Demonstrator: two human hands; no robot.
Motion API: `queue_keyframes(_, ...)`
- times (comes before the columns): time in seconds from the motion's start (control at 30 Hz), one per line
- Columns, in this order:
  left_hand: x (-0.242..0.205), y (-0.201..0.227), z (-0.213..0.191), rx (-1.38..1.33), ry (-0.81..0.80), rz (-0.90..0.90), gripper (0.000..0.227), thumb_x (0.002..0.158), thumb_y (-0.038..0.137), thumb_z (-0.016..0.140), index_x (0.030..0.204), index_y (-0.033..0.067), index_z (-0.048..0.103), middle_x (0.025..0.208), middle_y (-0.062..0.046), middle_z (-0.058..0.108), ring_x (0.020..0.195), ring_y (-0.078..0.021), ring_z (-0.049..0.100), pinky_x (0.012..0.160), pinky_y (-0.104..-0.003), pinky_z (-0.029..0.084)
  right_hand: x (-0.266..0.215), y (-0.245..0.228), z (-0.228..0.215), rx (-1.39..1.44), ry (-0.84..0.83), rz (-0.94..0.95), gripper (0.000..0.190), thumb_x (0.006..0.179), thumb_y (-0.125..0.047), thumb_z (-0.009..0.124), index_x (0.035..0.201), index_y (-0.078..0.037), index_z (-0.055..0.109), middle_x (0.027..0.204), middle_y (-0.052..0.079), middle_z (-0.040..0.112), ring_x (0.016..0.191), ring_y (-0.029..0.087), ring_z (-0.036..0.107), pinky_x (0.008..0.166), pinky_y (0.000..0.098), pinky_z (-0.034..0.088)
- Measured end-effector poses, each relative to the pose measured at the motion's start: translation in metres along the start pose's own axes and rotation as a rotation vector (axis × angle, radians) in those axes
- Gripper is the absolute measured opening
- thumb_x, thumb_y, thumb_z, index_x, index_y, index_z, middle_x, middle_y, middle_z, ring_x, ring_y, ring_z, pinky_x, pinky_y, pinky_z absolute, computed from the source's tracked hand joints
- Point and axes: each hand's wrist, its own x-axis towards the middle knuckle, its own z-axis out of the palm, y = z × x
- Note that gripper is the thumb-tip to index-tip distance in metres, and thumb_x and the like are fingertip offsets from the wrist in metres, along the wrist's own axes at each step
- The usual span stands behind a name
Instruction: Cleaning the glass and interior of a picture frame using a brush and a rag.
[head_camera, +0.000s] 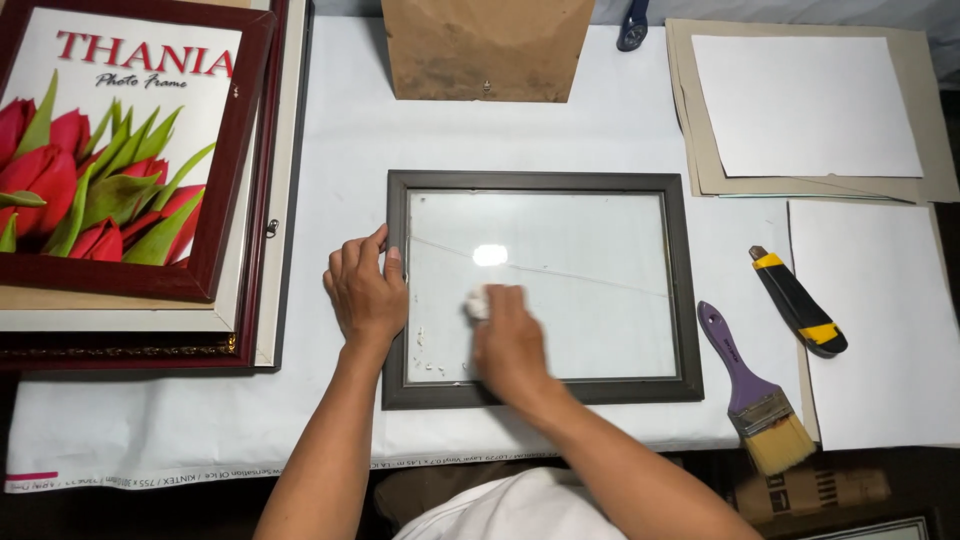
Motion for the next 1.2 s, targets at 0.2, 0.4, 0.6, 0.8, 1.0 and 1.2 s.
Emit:
queue_keyframes(0.2, 0.001, -0.005, 0.001, 0.003, 0.005, 0.025, 0.032, 0.105, 0.031, 0.051, 0.134, 0.0241, 0.063, 0.11, 0.002, 0.057, 0.114, -0.0231, 0.051, 0.098, -0.042, 0.038, 0.008, -0.014, 0.015, 0.611, -0.089, 0.036, 0.036, 0.087, -0.012, 0.07, 0.121, -0.002, 0.063, 0.106, 0.024, 0.067, 0.11, 0.056, 0.064, 0.091, 0.0608, 0.053)
queue_keyframes(0.4, 0.0, -0.005, 0.004, -0.002, 0.016, 0.02, 0.031, 0.105, 0.029, 0.051, 0.133, 0.0237, 0.063, 0.109, 0.002, 0.057, 0.113, -0.0232, 0.051, 0.096, -0.042, 0.038, -0.054, 0.119, -0.141, -0.255, 0.227, 0.379, 0.038, 0.089, -0.009, 0.07, 0.126, -0.007, 0.061, 0.115, 0.018, 0.066, 0.107, 0.045, 0.068, 0.091, 0.0611, 0.054)
queue_keyframes(0.6, -0.001, -0.003, 0.003, 0.003, 0.023, 0.024, 0.031, 0.105, 0.027, 0.052, 0.134, 0.0228, 0.063, 0.11, 0.002, 0.057, 0.113, -0.0236, 0.051, 0.097, -0.043, 0.038, -0.039, 0.059, -0.045, -0.108, -0.004, 0.209, 0.046, 0.085, -0.006, 0.061, 0.13, -0.012, 0.053, 0.113, 0.016, 0.059, 0.091, 0.052, 0.07, 0.079, 0.0645, 0.056)
queue_keyframes(0.8, -0.001, -0.007, 0.005, 0.005, 0.032, 0.049, 0.031, 0.106, 0.027, 0.054, 0.134, 0.0232, 0.064, 0.109, 0.002, 0.057, 0.113, -0.0239, 0.051, 0.097, -0.043, 0.037, -0.002, 0.027, -0.007, 0.584, -0.17, -0.059, 0.036, 0.085, -0.007, 0.075, 0.12, -0.008, 0.066, 0.105, 0.016, 0.072, 0.112, 0.046, 0.068, 0.096, 0.0551, 0.054)
queue_keyframes(1.0, 0.001, -0.011, 0.009, -0.002, 0.041, 0.056, 0.031, 0.105, 0.026, 0.056, 0.135, 0.0233, 0.064, 0.109, 0.002, 0.058, 0.114, -0.0238, 0.051, 0.098, -0.043, 0.037, 0.013, 0.162, -0.175, -0.193, 0.659, 0.027, 0.037, 0.087, 0.002, 0.078, 0.121, 0.002, 0.064, 0.102, 0.027, 0.068, 0.098, 0.053, 0.065, 0.085, 0.0571, 0.052)
queue_keyframes(1.2, -0.001, -0.007, 0.005, -0.009, 0.019, 0.03, 0.03, 0.107, 0.026, 0.055, 0.136, 0.0231, 0.064, 0.11, 0.003, 0.058, 0.116, -0.0226, 0.051, 0.099, -0.042, 0.036, 0.049, 0.254, -0.178, -0.374, 0.41, 0.353, 0.036, 0.094, -0.015, 0.071, 0.125, -0.004, 0.055, 0.115, 0.021, 0.063, 0.101, 0.05, 0.066, 0.086, 0.0593, 0.052)
